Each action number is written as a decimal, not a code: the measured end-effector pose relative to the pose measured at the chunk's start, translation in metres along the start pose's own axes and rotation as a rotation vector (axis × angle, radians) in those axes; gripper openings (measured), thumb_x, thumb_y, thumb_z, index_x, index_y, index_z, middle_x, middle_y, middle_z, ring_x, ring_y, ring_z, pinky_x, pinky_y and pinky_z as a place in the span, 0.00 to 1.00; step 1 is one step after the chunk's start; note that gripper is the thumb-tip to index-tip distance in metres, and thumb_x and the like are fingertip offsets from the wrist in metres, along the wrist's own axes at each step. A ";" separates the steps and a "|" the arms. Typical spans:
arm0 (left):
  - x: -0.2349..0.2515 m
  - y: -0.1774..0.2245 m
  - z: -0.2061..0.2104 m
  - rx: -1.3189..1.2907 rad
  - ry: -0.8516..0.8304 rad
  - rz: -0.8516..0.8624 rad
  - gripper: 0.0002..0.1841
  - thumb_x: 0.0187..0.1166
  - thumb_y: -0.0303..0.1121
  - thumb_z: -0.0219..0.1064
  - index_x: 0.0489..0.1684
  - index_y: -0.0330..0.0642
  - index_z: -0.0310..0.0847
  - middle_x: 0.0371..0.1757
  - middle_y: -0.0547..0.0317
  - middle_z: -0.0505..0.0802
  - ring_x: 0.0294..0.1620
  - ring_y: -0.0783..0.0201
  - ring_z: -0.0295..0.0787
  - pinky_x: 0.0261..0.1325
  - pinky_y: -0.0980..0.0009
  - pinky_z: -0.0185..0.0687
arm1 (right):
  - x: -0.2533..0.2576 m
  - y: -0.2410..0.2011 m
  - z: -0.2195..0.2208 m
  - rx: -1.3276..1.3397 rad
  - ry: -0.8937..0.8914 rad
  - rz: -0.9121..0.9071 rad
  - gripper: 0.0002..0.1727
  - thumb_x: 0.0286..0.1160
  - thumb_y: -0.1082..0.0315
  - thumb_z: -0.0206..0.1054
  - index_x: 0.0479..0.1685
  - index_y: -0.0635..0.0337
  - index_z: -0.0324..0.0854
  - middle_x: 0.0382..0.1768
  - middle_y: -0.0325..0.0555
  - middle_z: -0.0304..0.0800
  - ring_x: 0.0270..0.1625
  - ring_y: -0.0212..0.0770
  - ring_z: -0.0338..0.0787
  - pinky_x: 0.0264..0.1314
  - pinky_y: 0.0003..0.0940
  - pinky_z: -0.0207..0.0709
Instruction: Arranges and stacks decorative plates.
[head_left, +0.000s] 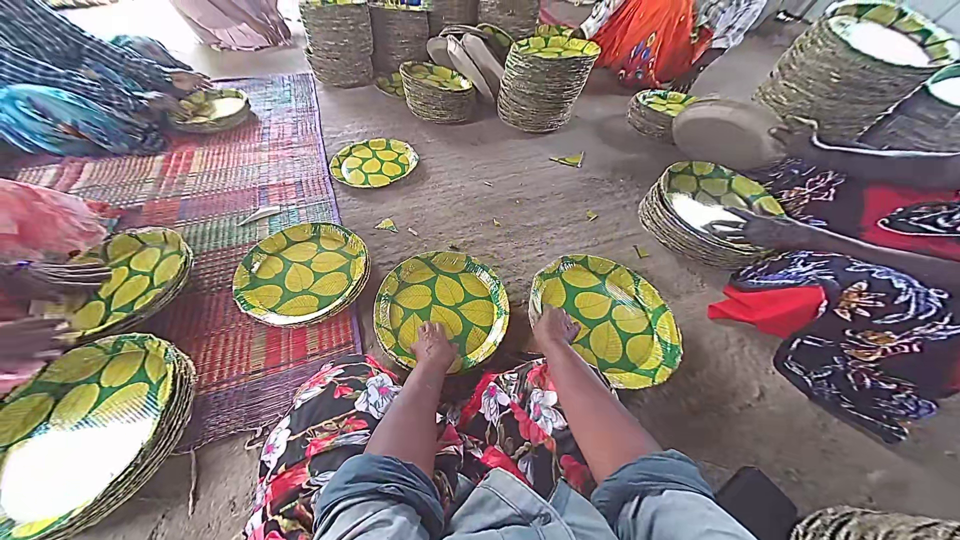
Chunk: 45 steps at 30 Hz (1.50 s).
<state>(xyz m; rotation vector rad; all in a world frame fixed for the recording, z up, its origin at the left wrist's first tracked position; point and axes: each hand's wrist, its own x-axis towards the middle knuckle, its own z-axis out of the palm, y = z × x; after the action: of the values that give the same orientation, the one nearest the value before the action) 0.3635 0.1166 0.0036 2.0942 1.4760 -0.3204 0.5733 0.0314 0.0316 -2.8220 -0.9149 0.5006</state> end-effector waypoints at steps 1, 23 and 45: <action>0.000 -0.002 -0.003 -0.055 0.030 -0.003 0.35 0.84 0.50 0.64 0.86 0.37 0.67 0.90 0.38 0.66 0.92 0.38 0.56 0.80 0.33 0.65 | -0.001 0.002 -0.001 0.031 0.081 -0.025 0.26 0.94 0.54 0.51 0.80 0.60 0.76 0.79 0.65 0.77 0.85 0.62 0.72 0.87 0.67 0.56; 0.008 -0.002 0.023 0.022 -0.053 0.040 0.48 0.86 0.55 0.59 0.99 0.49 0.30 0.98 0.46 0.32 0.98 0.43 0.18 0.87 0.23 0.18 | -0.003 -0.005 0.002 -0.022 0.097 -0.056 0.22 0.91 0.68 0.49 0.77 0.63 0.78 0.83 0.64 0.72 0.87 0.61 0.69 0.83 0.64 0.63; 0.009 -0.007 0.008 -0.071 0.031 -0.003 0.48 0.87 0.54 0.59 0.98 0.42 0.32 0.98 0.39 0.34 0.99 0.43 0.22 0.93 0.35 0.21 | -0.007 -0.007 0.003 -0.203 -0.173 0.037 0.23 0.86 0.71 0.55 0.76 0.69 0.75 0.82 0.65 0.73 0.86 0.60 0.71 0.84 0.64 0.62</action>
<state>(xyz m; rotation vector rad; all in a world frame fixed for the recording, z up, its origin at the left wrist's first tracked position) 0.3615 0.1204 -0.0096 2.0495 1.4866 -0.2343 0.5633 0.0334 0.0325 -3.0200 -0.9981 0.7035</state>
